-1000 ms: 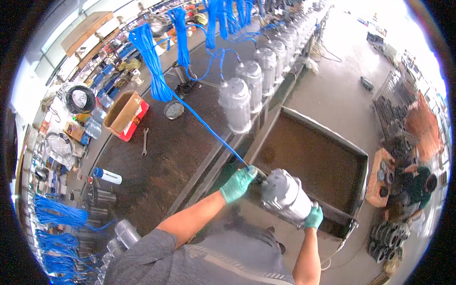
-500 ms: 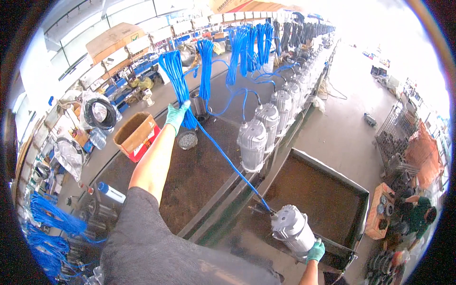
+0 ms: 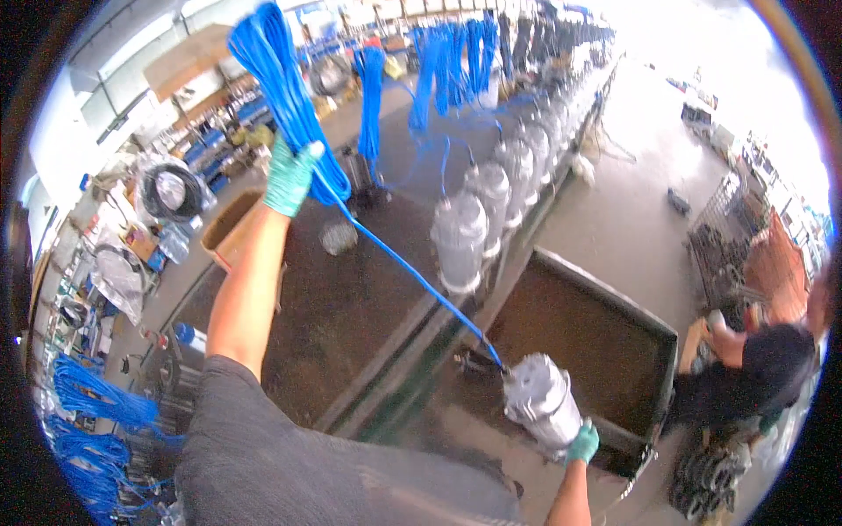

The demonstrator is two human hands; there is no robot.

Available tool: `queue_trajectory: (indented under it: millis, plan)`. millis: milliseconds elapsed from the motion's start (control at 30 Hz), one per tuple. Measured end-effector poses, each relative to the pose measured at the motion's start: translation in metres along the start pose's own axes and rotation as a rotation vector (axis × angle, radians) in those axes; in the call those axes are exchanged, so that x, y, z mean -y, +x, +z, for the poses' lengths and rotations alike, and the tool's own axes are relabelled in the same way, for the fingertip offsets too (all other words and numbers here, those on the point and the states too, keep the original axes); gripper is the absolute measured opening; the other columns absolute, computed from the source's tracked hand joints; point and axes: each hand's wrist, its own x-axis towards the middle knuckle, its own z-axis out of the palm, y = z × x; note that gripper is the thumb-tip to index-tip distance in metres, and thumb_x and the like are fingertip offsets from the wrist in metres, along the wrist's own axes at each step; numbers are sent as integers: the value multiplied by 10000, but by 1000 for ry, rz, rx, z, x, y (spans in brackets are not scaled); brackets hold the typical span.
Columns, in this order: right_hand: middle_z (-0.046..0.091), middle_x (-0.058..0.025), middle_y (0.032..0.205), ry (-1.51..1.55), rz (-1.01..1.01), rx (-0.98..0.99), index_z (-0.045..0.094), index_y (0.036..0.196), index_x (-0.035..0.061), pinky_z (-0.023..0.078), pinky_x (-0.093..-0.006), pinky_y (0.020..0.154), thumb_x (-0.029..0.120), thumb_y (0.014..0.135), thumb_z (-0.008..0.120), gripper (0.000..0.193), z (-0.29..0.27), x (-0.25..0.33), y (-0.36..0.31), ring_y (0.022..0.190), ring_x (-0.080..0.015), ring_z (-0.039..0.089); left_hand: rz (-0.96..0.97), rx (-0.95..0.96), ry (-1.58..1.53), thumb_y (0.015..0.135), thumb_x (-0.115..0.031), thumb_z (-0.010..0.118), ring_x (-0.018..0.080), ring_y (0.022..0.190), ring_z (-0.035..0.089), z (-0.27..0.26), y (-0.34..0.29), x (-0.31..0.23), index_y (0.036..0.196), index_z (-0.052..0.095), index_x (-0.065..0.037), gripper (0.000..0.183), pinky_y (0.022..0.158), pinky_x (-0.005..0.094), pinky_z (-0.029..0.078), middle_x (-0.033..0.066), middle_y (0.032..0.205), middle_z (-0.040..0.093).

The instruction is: The person picks up a metal motor housing, connects a blue electrical cable, and lowers the unit into a rectangular tank of water. They hold the unit submerged, then lift it out, use a handheld air nozzle to spray water off the exterior, and place it on a long assembly table.

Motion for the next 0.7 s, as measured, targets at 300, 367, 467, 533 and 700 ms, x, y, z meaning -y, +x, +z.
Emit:
queue_trajectory:
  millis: [300,367,467,533,700]
  plan:
    - [730,-122,980,268,86,40,678,1060,-71,525,-374,759,408,1023,543,499,-11,-8,0,824,-204,637,-763,53,-358,781,-375,779,262,740,717,25,-194,-52,1246,571,-70,595,663,405,629,121,884,691]
    - [717,-139,1031,243,142,87,669,1127,-70,525,-384,792,403,1014,542,502,-4,50,-32,881,-232,638,-807,72,-58,878,-293,740,251,869,714,3,-276,0,1264,581,-62,477,798,374,603,89,979,688]
    - [714,-103,986,205,165,76,679,1098,-50,493,-368,831,405,1011,533,486,-4,30,-22,859,-197,595,-726,311,877,906,-277,737,310,1172,602,4,-405,84,1335,562,-1,539,1016,411,470,167,1279,624]
    - [712,-144,933,51,117,41,682,1033,-64,486,-392,814,412,1015,537,498,-10,25,-16,835,-206,589,-658,358,570,928,-241,708,344,1243,556,58,-396,73,1365,542,8,529,1066,429,429,200,1349,581]
    - [735,-184,1003,-24,102,21,684,1122,-60,498,-385,846,416,1018,541,508,-14,16,-12,867,-245,635,-30,785,310,997,-361,616,369,1420,411,188,-309,-33,1522,398,-36,655,1206,456,276,194,1509,463]
